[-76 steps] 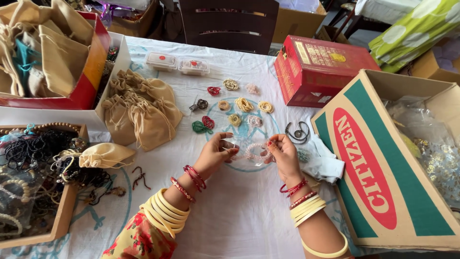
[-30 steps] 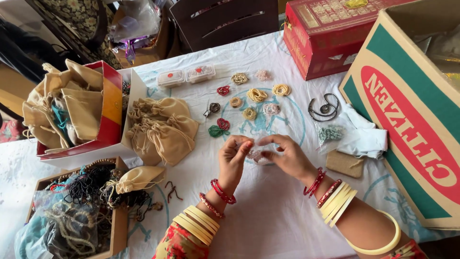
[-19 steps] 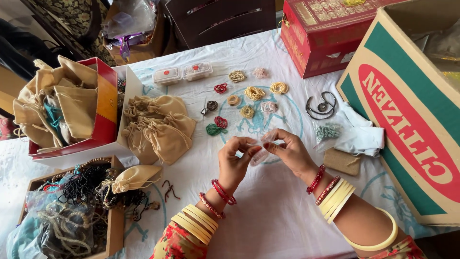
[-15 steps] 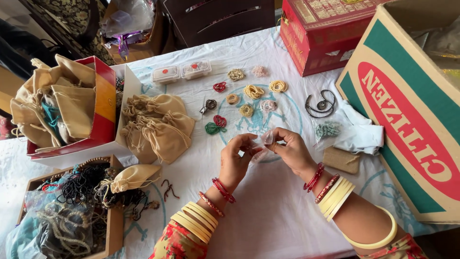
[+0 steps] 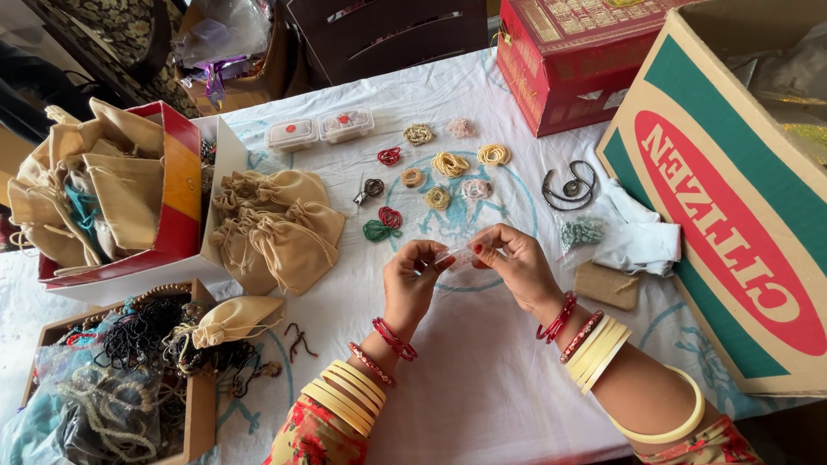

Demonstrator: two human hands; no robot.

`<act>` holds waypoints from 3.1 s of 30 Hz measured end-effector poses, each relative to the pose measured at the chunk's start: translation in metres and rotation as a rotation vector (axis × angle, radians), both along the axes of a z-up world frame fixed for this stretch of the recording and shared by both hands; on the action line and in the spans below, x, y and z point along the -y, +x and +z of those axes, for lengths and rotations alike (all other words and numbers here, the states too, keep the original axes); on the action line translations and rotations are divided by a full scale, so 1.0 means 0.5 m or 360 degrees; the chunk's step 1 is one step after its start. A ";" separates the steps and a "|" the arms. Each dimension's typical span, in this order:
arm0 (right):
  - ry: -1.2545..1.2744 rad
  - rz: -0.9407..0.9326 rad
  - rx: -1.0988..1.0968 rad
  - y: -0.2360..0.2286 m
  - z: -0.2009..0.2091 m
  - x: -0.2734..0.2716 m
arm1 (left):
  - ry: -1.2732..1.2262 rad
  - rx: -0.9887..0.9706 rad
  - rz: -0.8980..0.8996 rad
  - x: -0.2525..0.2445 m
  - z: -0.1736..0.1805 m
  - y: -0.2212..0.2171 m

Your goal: The person picks small jewelry items from a table, places them into clear plastic bags, and then transfers the bags into small beige cloth pouches. The person repeats this process for several items, handling them one at a time.

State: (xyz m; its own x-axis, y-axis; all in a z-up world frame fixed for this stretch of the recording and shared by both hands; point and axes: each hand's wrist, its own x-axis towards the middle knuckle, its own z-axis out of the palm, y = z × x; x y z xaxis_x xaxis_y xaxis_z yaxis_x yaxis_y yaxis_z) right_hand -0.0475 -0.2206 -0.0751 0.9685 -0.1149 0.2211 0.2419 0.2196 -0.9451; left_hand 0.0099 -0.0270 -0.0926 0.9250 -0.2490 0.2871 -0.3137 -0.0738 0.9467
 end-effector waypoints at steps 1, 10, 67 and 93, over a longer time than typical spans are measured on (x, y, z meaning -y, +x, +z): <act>-0.0003 0.0002 0.0000 0.000 -0.002 0.000 | -0.0003 0.0000 0.0002 0.000 0.003 -0.001; -0.0118 -0.0105 0.0013 -0.006 0.013 -0.009 | 0.0043 0.0032 0.0187 0.007 0.032 -0.022; -0.0120 0.0074 -0.0408 0.017 -0.004 0.040 | -0.0253 -0.0713 -0.0542 -0.018 -0.008 0.035; -0.0121 -0.0044 -0.0180 0.003 -0.008 -0.030 | -0.0442 -0.0781 -0.0345 0.007 -0.039 0.036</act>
State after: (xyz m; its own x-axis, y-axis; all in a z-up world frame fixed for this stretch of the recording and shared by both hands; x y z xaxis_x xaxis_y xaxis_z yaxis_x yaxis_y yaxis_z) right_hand -0.0459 -0.2055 -0.0789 0.9844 -0.1289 0.1200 0.1380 0.1410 -0.9804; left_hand 0.0282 -0.0306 -0.1120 0.9025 -0.4234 -0.0793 0.1845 0.2136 0.9594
